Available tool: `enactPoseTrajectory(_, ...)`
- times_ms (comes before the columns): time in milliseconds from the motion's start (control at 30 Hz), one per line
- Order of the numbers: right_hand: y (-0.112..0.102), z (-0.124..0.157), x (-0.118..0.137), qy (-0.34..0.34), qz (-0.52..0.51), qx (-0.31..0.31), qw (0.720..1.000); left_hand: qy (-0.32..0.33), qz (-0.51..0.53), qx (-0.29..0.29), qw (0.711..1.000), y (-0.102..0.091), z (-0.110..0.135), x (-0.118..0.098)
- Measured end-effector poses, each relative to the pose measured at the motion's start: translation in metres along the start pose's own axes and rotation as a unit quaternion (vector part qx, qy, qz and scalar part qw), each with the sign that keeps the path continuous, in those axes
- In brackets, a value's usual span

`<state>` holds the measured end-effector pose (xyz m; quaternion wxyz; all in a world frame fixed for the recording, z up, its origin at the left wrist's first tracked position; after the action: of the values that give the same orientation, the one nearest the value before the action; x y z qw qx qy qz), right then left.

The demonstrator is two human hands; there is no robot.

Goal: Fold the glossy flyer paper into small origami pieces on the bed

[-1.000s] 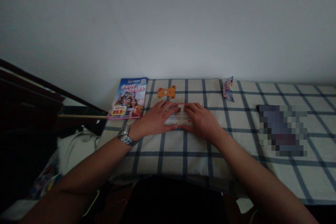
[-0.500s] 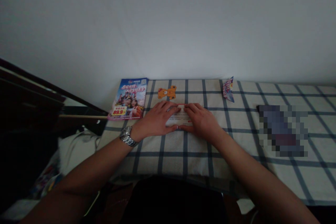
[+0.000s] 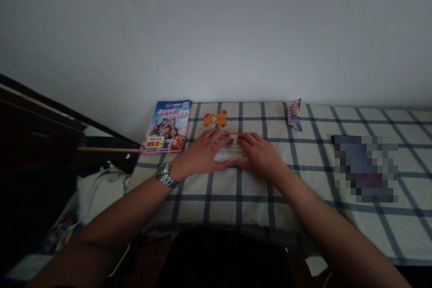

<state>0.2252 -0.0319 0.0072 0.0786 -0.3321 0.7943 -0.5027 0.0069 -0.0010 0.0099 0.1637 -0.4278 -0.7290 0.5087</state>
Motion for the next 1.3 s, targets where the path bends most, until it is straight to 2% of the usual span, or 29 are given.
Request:
enactPoseTrajectory(767, 0.003, 0.003, -0.006, -0.004, -0.054, -0.029, 0.998, 0.009, 0.002, 0.002, 1.0, -0.002, 0.0, -0.002)
enactPoseTrajectory(1100, -0.002, 0.0, -0.012, -0.064, -0.001, -0.041, 0.997, -0.057, -0.045, -0.023, 0.997, 0.0, 0.001, -0.004)
enactPoseTrajectory(1300, -0.002, -0.001, -0.016, -0.055, 0.035, -0.037, 0.997, -0.094, -0.049, -0.041, 0.994, -0.002, -0.001, -0.001)
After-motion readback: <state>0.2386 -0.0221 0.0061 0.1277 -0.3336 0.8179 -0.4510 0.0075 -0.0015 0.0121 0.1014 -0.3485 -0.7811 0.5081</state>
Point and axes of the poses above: each hand's wrist, its own z-axis away from the middle knuckle, its own y-axis out of the palm, x = y × z, the point moved 2 cm from there along -z, towards the middle knuckle, and after that the axes turned 12 degrees about -x, right-handed, at the moved point
